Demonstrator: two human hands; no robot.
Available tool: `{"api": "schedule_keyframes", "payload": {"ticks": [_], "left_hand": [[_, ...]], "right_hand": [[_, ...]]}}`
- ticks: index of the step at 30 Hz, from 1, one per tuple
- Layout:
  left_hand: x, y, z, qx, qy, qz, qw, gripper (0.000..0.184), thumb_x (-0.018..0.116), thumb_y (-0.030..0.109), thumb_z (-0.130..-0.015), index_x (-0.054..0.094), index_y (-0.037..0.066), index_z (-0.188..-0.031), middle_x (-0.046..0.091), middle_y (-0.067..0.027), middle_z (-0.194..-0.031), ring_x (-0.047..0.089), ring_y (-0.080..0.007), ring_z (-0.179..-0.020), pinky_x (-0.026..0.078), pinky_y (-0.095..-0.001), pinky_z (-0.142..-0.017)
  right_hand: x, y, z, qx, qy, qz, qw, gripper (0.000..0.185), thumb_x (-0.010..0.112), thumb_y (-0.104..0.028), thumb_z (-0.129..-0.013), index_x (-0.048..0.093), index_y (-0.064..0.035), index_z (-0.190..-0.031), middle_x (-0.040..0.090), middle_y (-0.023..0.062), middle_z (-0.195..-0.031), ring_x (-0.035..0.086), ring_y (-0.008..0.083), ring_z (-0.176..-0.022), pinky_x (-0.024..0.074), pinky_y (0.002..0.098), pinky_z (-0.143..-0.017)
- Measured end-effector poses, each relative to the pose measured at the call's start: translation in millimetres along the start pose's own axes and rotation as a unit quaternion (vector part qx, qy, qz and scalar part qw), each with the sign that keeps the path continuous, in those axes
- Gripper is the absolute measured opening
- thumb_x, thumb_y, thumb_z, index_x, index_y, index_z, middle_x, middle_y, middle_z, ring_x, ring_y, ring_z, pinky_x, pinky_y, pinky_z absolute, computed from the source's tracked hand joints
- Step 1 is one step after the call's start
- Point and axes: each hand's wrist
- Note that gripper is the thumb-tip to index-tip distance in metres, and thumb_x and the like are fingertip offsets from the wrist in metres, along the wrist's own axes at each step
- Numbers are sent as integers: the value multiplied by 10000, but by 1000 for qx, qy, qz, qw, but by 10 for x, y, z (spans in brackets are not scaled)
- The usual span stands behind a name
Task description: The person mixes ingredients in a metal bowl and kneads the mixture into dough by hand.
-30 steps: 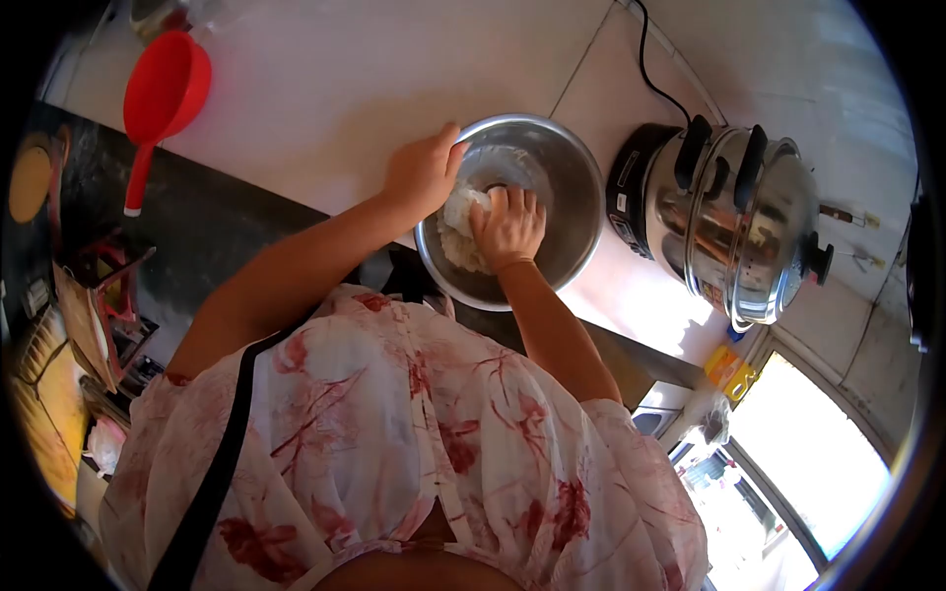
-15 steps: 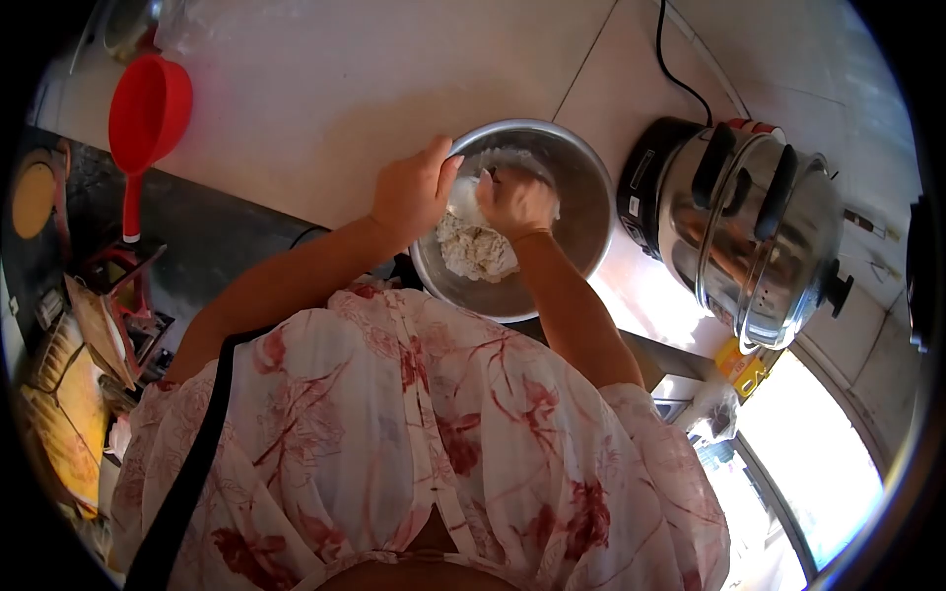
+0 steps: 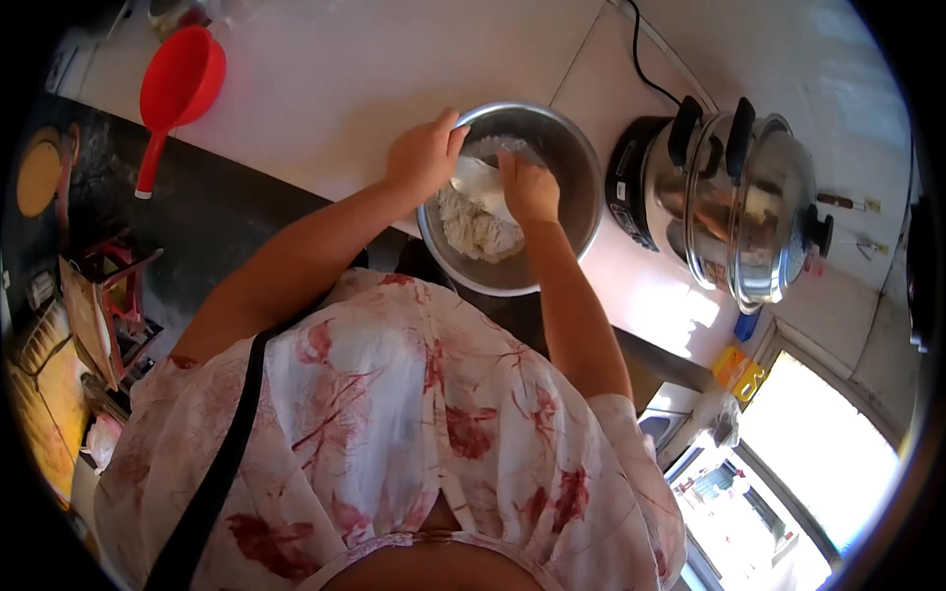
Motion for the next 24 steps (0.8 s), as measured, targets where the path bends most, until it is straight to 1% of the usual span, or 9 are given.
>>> {"api": "schedule_keyframes", "payload": {"ticks": [3, 4, 5, 7, 8, 10, 13, 17, 24], "left_hand": [[19, 2, -21, -8, -17, 1, 1000, 214, 519, 280, -925, 506, 69, -891, 584, -143, -625, 573, -382, -600, 423, -479, -527], [22, 3, -25, -9, -13, 0, 1000, 216, 516, 283, -924, 504, 70, -891, 588, -146, -630, 575, -384, -604, 424, -481, -529], [21, 0, -30, -12, -8, -2, 1000, 219, 513, 287, -924, 503, 71, -891, 591, -150, -635, 578, -386, -608, 425, -483, -531], [-4, 40, -41, -20, -13, -13, 1000, 213, 517, 283, -920, 505, 73, -892, 593, -151, -639, 579, -386, -613, 429, -483, -536], [-22, 47, -34, -29, -24, -25, 999, 206, 520, 279, -917, 506, 75, -894, 595, -153, -644, 581, -387, -617, 432, -483, -541], [-34, 62, -15, -29, -23, -17, 999, 203, 523, 278, -915, 507, 77, -892, 597, -155, -648, 581, -387, -621, 433, -483, -543], [20, 21, -15, -27, -19, -12, 999, 201, 529, 277, -910, 509, 78, -889, 598, -157, -653, 582, -388, -625, 436, -483, -547], [25, 34, -35, -16, -2, -5, 1000, 203, 535, 282, -906, 511, 81, -888, 593, -160, -652, 578, -388, -623, 432, -485, -546], [21, 35, -56, -22, -10, -44, 999, 196, 525, 276, -912, 501, 86, -875, 589, -158, -646, 578, -386, -624, 429, -487, -542]], "right_hand": [[-281, -130, 136, 81, -71, 56, 993, 311, 476, -340, -899, 631, -86, -807, 651, 175, -757, 642, 364, -655, 507, 477, -557], [-274, -221, 179, 131, -94, 79, 984, 298, 484, -325, -883, 624, -86, -772, 646, 152, -821, 637, 351, -709, 506, 472, -609], [-195, -251, 262, 131, -92, 82, 984, 298, 484, -325, -883, 624, -86, -772, 646, 152, -821, 637, 351, -709, 506, 472, -609], [63, -245, 434, 93, -13, 83, 992, 261, 491, -318, -867, 612, -95, -805, 620, 125, -886, 610, 327, -827, 479, 465, -741], [138, -347, 524, 90, -13, 82, 993, 261, 491, -318, -867, 612, -95, -805, 620, 125, -886, 610, 327, -827, 479, 465, -741], [206, -513, 695, 67, 6, 135, 989, 235, 490, -318, -861, 588, -106, -885, 582, 110, -961, 554, 309, -938, 417, 468, -847], [160, -532, 606, 79, -71, 85, 991, 237, 482, -324, -865, 555, -109, -934, 549, 109, -1002, 538, 310, -963, 398, 487, -855], [212, -429, 546, 14, -54, 100, 993, 220, 512, -320, -830, 554, -116, -901, 550, 102, -940, 549, 318, -921, 419, 487, -819], [341, -229, 458, -8, 3, 41, 999, 239, 545, -337, -800, 581, -115, -880, 576, 123, -933, 572, 330, -892, 457, 481, -788]]}}
Point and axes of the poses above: each hand's wrist, its own z-axis away from the middle knuckle, its own x-axis out of the palm, y = z × x
